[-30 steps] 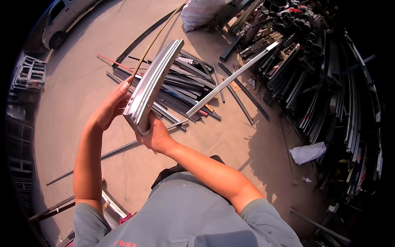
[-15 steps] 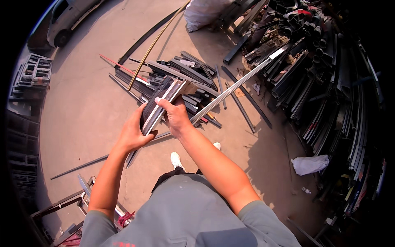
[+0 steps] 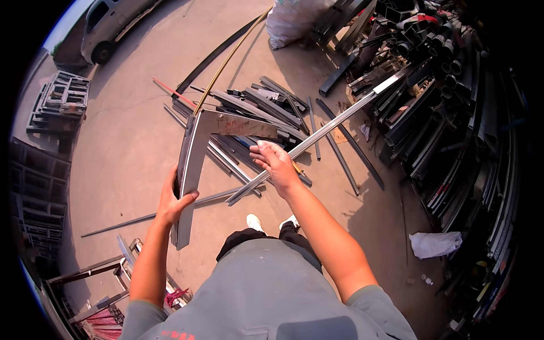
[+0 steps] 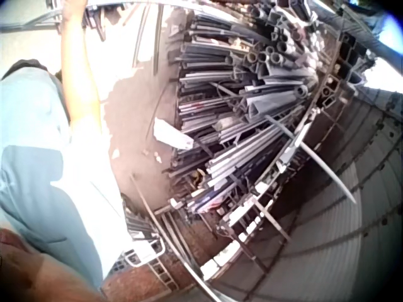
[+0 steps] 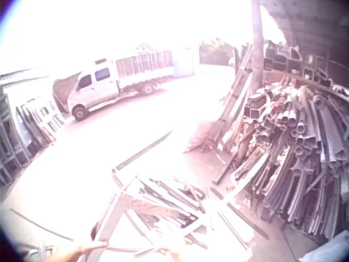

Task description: The person picks up L-shaped metal frames and thin metal slats from a concrete floor, holding and turning them by hand to inspect and sort the components.

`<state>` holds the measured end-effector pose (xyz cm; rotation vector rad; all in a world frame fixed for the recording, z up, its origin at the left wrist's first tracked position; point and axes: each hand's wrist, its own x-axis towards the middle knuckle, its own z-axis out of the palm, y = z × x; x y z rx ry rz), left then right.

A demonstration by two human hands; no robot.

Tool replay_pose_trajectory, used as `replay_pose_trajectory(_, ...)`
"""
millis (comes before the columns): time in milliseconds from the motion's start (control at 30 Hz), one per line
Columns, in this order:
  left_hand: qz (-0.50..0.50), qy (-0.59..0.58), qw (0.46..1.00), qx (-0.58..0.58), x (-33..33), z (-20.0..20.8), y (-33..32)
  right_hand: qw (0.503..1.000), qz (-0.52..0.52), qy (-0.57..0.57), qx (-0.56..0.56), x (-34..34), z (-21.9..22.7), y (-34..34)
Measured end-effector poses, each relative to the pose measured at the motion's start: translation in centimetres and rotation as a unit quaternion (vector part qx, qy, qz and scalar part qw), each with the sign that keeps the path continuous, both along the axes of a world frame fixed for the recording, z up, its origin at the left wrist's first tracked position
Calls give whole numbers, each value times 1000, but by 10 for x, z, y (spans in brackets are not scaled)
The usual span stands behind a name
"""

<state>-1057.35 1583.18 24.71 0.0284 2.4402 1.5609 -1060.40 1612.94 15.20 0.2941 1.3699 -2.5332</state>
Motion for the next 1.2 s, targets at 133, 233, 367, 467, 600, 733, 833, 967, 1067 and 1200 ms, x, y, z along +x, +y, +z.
replay_pose_trajectory(133, 16, 35, 998, 51, 17, -9, -31, 1000, -15, 4, 22, -1, 12, -19)
replay_pose_trajectory(233, 42, 36, 994, 91, 31, -11, -47, 983, -38, 85, 160, -1, 23, -49)
replay_pose_trajectory(367, 60, 45, 990, 121, 48, -13, -71, 896, -88, 287, 328, 0, 70, -94)
replay_pose_trajectory(467, 53, 54, 992, 105, 63, -15, -87, 826, -93, 386, 401, -9, 108, -129)
replay_pose_trajectory(600, 67, 63, 991, 92, 85, -17, -115, 817, -59, 355, 451, -14, 132, -178)
replay_pose_trajectory(733, 81, 89, 990, 77, 106, -25, -137, 843, 0, 306, 442, -10, 139, -212)
replay_pose_trajectory(833, 91, 100, 988, 67, 116, -30, -151, 873, 19, 246, 420, -7, 129, -229)
replay_pose_trajectory(967, 130, 125, 980, 86, 124, -34, -169, 894, 32, 150, 420, -3, 107, -237)
replay_pose_trajectory(1067, 178, 79, 970, 146, 128, -39, -201, 833, -24, 120, 540, -3, 83, -225)
replay_pose_trajectory(1200, 246, 116, 897, 347, 121, -18, -244, 780, -130, 63, 610, -10, 31, -125)
